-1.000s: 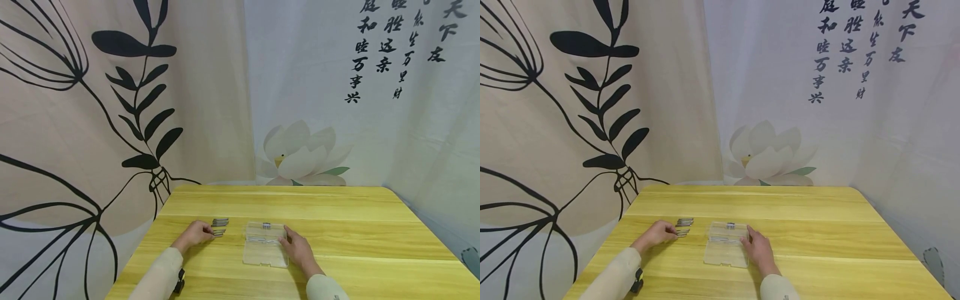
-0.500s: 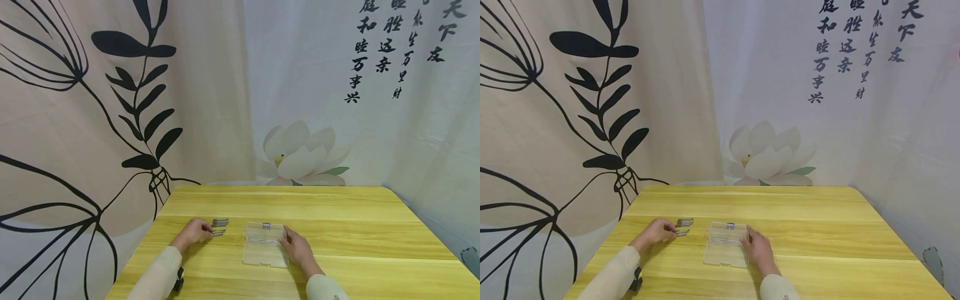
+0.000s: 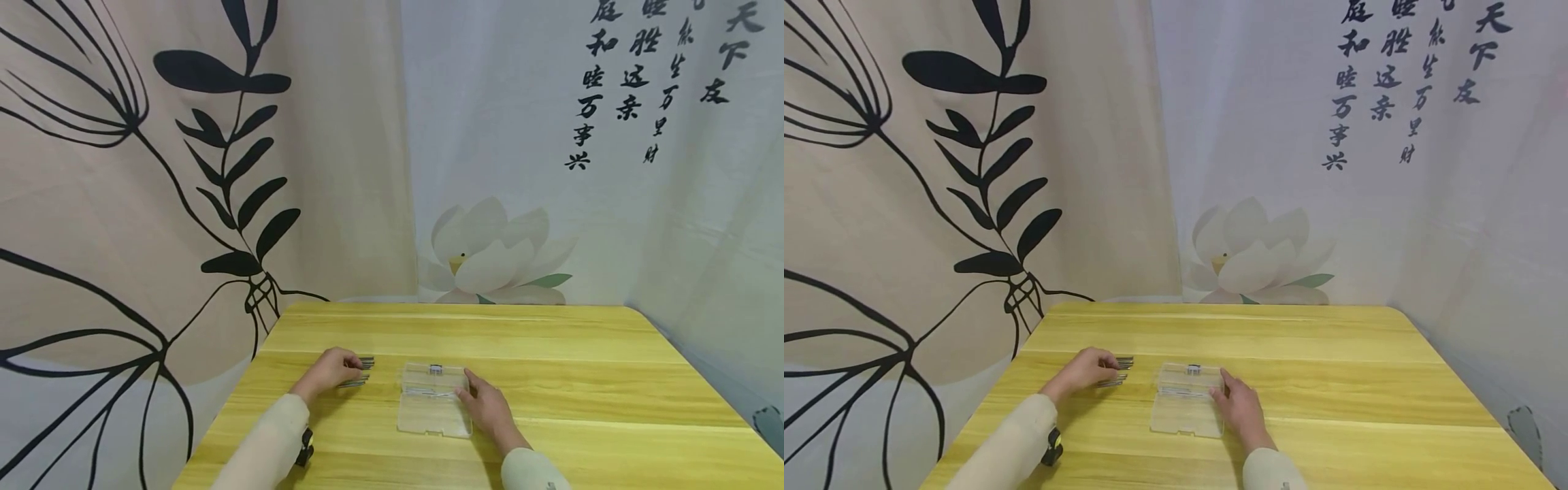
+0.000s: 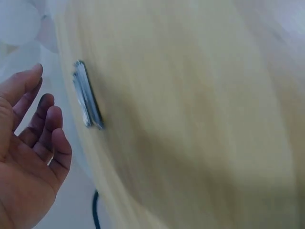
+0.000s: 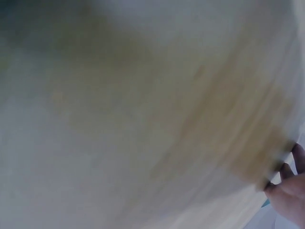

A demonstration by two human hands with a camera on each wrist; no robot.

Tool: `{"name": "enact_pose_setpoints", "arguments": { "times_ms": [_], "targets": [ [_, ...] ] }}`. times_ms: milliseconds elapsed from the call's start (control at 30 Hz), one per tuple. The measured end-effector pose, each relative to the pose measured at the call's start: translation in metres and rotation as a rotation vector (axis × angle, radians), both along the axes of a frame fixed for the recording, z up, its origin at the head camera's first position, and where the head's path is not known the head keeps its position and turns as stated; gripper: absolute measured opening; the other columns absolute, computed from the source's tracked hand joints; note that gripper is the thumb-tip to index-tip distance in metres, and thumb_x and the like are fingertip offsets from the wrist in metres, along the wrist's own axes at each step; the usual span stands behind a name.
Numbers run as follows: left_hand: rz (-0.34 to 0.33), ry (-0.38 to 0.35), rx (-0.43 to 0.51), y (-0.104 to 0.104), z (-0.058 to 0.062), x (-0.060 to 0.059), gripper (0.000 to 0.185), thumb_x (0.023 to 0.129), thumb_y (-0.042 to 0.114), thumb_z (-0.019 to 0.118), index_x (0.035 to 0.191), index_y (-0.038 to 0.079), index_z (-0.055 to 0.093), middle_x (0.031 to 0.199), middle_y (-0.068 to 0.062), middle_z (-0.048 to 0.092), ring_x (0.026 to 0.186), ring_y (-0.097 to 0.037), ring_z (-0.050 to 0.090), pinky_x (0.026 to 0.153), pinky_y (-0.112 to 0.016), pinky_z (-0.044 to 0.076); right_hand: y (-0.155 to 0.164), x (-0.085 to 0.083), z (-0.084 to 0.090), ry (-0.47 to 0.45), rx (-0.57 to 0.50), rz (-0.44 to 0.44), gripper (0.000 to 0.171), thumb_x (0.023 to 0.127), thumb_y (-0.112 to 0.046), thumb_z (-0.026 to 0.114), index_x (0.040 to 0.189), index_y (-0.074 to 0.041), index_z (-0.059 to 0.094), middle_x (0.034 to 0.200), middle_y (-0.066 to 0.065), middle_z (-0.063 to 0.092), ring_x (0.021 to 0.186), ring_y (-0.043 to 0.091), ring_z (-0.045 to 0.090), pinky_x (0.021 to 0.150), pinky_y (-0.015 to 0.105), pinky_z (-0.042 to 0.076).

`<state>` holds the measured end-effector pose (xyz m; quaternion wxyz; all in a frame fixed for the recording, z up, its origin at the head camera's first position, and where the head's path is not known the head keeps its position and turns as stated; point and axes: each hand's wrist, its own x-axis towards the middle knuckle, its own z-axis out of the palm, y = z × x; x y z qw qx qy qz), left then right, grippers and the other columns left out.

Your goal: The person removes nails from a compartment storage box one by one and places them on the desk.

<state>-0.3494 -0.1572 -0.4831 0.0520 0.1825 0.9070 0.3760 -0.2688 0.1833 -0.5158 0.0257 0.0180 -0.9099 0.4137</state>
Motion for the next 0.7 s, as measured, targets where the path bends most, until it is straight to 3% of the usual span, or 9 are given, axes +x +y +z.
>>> {"name": "enact_pose_setpoints", "arguments": {
  "times_ms": [333,700],
  "targets": [
    [-0.109,0.005,0.027,0.043,0.016,0.001,0.014,0.095,0.016,0.069,0.101,0.005,0.073,0.091,0.003,0.066,0.081,-0.014,0.058,0.07,-0.033,0.05,0.004,-0.003,-0.002,0.028,0.024,0.018,0.053,0.102,-0.025,0.058,0.146,0.001,0.044,0.139,0.029,0.05,0.13,0.052,0.041,0.105,0.063,0.032],
    [-0.14,-0.003,0.033,0.081,0.012,0.0,0.007,0.094,0.016,0.071,0.096,0.011,0.074,0.091,0.004,0.066,0.082,-0.013,0.058,0.073,-0.034,0.05,0.004,-0.002,0.001,0.023,0.001,0.025,0.054,0.102,-0.024,0.058,0.147,0.002,0.044,0.138,0.028,0.052,0.13,0.051,0.042,0.104,0.063,0.032]
  ]
}}
